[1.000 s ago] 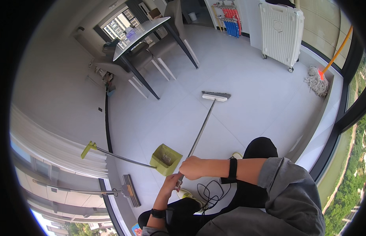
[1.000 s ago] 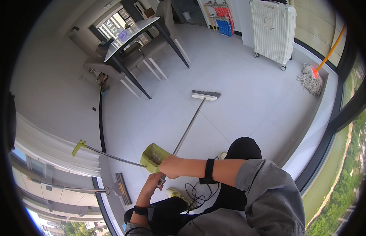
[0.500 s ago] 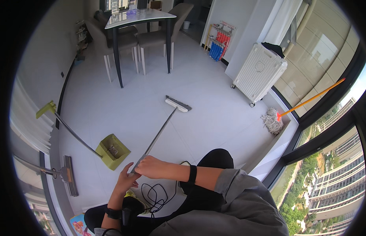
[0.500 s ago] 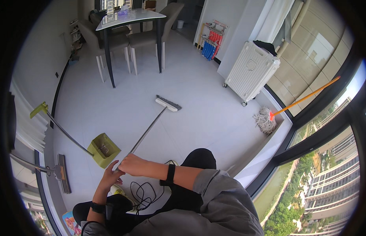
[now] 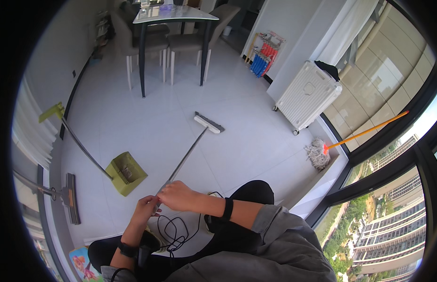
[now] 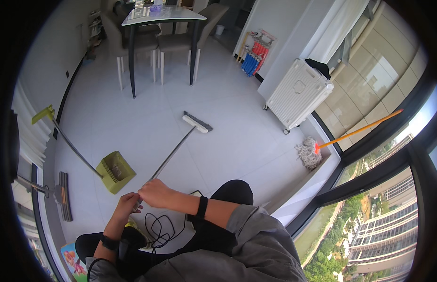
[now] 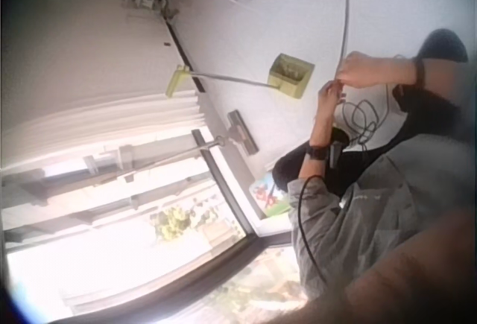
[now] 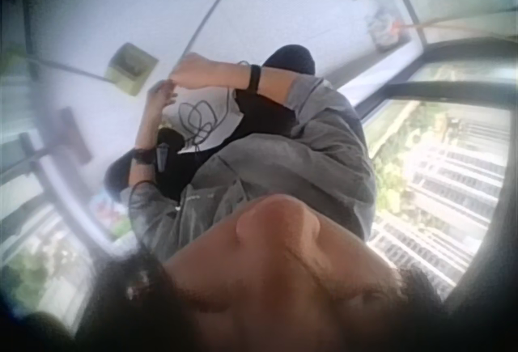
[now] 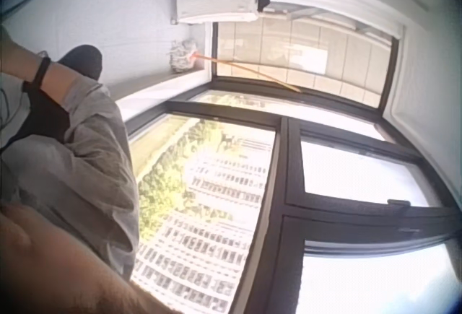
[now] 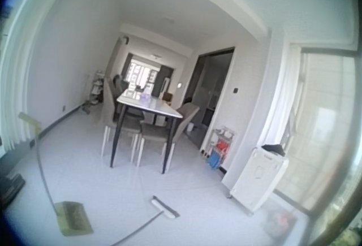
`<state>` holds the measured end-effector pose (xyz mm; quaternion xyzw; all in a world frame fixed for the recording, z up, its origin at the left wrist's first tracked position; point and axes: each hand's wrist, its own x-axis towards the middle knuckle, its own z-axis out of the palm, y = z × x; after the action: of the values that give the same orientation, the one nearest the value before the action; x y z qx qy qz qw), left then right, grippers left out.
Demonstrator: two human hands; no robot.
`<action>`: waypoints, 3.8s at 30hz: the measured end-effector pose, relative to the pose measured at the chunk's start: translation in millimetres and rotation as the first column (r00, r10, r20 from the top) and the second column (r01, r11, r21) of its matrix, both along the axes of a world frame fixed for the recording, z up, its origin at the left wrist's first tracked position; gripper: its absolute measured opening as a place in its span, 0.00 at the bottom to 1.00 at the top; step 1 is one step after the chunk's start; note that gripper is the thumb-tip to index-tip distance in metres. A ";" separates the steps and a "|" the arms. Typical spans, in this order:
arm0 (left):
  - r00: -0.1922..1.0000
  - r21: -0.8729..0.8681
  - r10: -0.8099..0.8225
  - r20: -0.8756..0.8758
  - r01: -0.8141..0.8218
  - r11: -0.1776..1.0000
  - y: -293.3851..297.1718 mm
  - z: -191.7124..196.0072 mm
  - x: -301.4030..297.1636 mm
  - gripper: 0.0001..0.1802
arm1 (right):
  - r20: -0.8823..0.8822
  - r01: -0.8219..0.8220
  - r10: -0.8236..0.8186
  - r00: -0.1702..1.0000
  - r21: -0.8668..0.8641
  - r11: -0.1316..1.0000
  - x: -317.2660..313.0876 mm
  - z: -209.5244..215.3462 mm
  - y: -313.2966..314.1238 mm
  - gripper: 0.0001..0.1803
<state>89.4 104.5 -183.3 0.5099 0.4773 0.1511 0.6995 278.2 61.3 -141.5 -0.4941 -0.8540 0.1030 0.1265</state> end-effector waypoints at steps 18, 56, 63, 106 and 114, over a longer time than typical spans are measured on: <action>0.998 0.127 -0.052 0.018 0.049 0.991 0.5 4.5 -0.2 0.08 | -0.013 -0.029 0.028 1.000 -0.009 1.000 5.2 0.4 1.9 0.09; 0.988 0.056 0.014 0.153 -0.023 0.998 1.5 -1.1 -1.9 0.12 | -0.227 -0.232 0.241 0.944 0.066 0.971 -13.7 25.3 -8.1 0.39; 0.993 0.023 0.029 0.118 -0.032 0.999 0.9 3.2 -2.9 0.12 | -0.258 -0.236 0.252 0.933 0.091 0.968 -13.1 24.6 -8.9 0.32; 0.972 0.464 0.184 0.147 -0.232 0.855 -14.3 30.3 -0.9 0.12 | 0.143 0.151 -0.145 0.979 -0.034 0.988 39.7 -10.8 20.4 0.41; 0.965 0.741 0.159 0.211 -0.264 0.618 -55.1 99.7 -11.5 0.28 | 0.008 0.238 -0.240 0.971 0.083 0.968 77.3 -16.7 57.4 0.19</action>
<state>77.8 49.3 -83.6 0.6863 0.3814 0.4505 0.4249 355.5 118.8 -158.2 -0.5886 -0.7928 0.0477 0.1505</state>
